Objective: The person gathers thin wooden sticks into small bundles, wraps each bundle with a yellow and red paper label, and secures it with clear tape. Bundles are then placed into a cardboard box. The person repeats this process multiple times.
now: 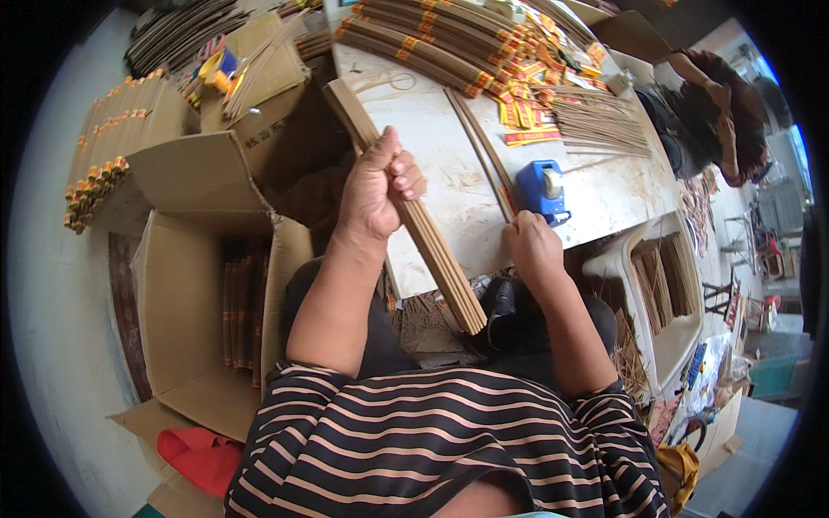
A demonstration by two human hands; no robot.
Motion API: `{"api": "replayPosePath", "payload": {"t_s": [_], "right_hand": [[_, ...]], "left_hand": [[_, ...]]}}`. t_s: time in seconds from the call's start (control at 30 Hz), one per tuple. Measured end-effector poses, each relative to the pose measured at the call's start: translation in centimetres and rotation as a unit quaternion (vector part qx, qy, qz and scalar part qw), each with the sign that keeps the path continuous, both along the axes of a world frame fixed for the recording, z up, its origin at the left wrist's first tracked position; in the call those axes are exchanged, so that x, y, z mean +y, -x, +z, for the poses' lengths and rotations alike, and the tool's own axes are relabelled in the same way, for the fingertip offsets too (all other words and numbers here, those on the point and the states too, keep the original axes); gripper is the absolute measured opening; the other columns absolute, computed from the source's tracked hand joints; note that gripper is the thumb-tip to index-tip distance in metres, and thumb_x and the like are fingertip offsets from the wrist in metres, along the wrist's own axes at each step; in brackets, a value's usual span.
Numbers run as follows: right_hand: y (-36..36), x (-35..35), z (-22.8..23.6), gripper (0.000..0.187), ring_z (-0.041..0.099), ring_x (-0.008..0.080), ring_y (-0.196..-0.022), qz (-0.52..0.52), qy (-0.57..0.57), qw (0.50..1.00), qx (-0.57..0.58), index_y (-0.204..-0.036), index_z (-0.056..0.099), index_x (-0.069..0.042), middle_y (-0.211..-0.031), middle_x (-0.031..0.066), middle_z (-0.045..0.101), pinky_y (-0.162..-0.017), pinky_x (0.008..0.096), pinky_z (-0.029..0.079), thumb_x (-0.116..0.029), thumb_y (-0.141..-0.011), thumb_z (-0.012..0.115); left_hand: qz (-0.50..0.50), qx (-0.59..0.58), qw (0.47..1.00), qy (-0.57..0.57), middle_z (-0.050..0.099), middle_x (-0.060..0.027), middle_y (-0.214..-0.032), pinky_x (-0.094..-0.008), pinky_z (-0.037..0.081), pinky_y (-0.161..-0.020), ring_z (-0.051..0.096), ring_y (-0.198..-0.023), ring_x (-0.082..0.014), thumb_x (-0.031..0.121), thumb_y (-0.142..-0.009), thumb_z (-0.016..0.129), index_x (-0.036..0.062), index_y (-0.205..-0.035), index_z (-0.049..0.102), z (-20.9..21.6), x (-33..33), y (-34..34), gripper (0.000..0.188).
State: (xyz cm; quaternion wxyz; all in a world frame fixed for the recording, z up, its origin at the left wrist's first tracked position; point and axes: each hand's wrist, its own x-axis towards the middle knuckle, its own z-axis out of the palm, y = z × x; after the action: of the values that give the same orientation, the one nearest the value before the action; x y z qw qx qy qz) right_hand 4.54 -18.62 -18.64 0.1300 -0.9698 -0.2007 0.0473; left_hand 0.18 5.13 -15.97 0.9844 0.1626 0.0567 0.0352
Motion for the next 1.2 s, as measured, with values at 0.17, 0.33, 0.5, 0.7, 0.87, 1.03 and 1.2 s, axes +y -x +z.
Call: {"api": "replayPosePath", "payload": {"t_s": [0.17, 0.33, 0.5, 0.7, 0.87, 1.03, 1.2], "right_hand": [[0.0, -0.2, 0.3, 0.016, 0.058, 0.0358, -0.073, 0.062, -0.058, 0.996, -0.028, -0.08, 0.051, 0.0, -0.076, 0.0191, 0.059, -0.066, 0.0424, 0.047, -0.016, -0.081, 0.054], [4.1, 1.5, 6.5, 0.016, 0.056, 0.0126, -0.058, 0.024, -0.288, 0.954, 0.08, -0.092, 0.058, 0.0, -0.07, 0.0068, 0.058, -0.058, 0.0227, 0.046, 0.0, -0.077, 0.06], [6.4, 2.6, 8.1, 0.033, 0.053, 0.0098, -0.058, 0.186, -0.314, 0.931, -0.01, -0.105, 0.06, -0.003, -0.072, 0.0045, 0.055, -0.054, 0.0215, 0.045, 0.006, -0.073, 0.061], [6.7, 3.1, 7.4, 0.037, 0.057, 0.0224, -0.055, 0.253, -0.313, 0.915, -0.017, -0.107, 0.057, -0.001, -0.073, 0.0128, 0.057, -0.049, 0.0291, 0.047, 0.005, -0.071, 0.061], [6.9, 3.2, 7.8, 0.033, 0.057, 0.0231, -0.055, 0.218, -0.318, 0.922, -0.01, -0.104, 0.059, 0.0, -0.073, 0.013, 0.057, -0.049, 0.0291, 0.048, 0.004, -0.071, 0.062], [6.8, 3.2, 7.9, 0.033, 0.057, 0.0231, -0.056, 0.26, -0.297, 0.918, -0.019, -0.103, 0.06, 0.001, -0.072, 0.0123, 0.057, -0.05, 0.0298, 0.048, 0.003, -0.07, 0.063], [6.7, 3.2, 8.1, 0.034, 0.057, 0.0237, -0.059, 0.292, -0.277, 0.915, -0.017, -0.103, 0.061, 0.001, -0.074, 0.0115, 0.057, -0.051, 0.0314, 0.049, 0.001, -0.069, 0.065]], "left_hand": [[-0.009, 0.004, 1.0, -0.001, 0.047, 0.0005, -0.056, -0.0228, 0.036, -0.043, 0.043, -0.046, -0.0094, 0.032, -0.081, 0.066, 0.0126, -0.068, 0.049, 0.0, 0.6, 0.0, 0.029], [0.018, 0.035, 0.999, 0.02, 0.054, -0.0066, -0.063, -0.03, 0.049, -0.053, 0.055, -0.055, -0.0185, 0.029, -0.079, 0.068, 0.0106, -0.071, 0.05, 0.2, 0.7, 0.2, 0.027], [0.032, 0.041, 0.997, 0.051, 0.062, -0.0191, -0.081, -0.0433, 0.056, -0.069, 0.064, -0.071, -0.0293, 0.029, -0.078, 0.068, 0.0076, -0.079, 0.055, -0.5, 0.9, -0.3, 0.026], [0.025, 0.001, 0.998, 0.06, 0.063, -0.0196, -0.08, -0.0457, 0.056, -0.071, 0.065, -0.072, -0.0308, 0.032, -0.08, 0.066, 0.0077, -0.083, 0.06, -0.9, 1.2, -0.4, 0.025], [0.036, 0.019, 0.999, 0.032, 0.064, -0.0182, -0.079, -0.0445, 0.056, -0.068, 0.065, -0.071, -0.0301, 0.034, -0.08, 0.066, 0.0092, -0.074, 0.057, -0.9, 1.3, -0.3, 0.027], [0.048, 0.046, 0.998, 0.006, 0.06, -0.0107, -0.068, -0.0408, 0.055, -0.063, 0.061, -0.063, -0.024, 0.034, -0.08, 0.066, 0.0115, -0.072, 0.052, -0.6, 1.0, -0.4, 0.028], [0.031, 0.036, 0.999, 0.02, 0.05, -0.0018, -0.057, -0.028, 0.044, -0.048, 0.049, -0.05, -0.0142, 0.034, -0.079, 0.068, 0.0131, -0.068, 0.048, 0.2, 0.8, -0.3, 0.03]]}}
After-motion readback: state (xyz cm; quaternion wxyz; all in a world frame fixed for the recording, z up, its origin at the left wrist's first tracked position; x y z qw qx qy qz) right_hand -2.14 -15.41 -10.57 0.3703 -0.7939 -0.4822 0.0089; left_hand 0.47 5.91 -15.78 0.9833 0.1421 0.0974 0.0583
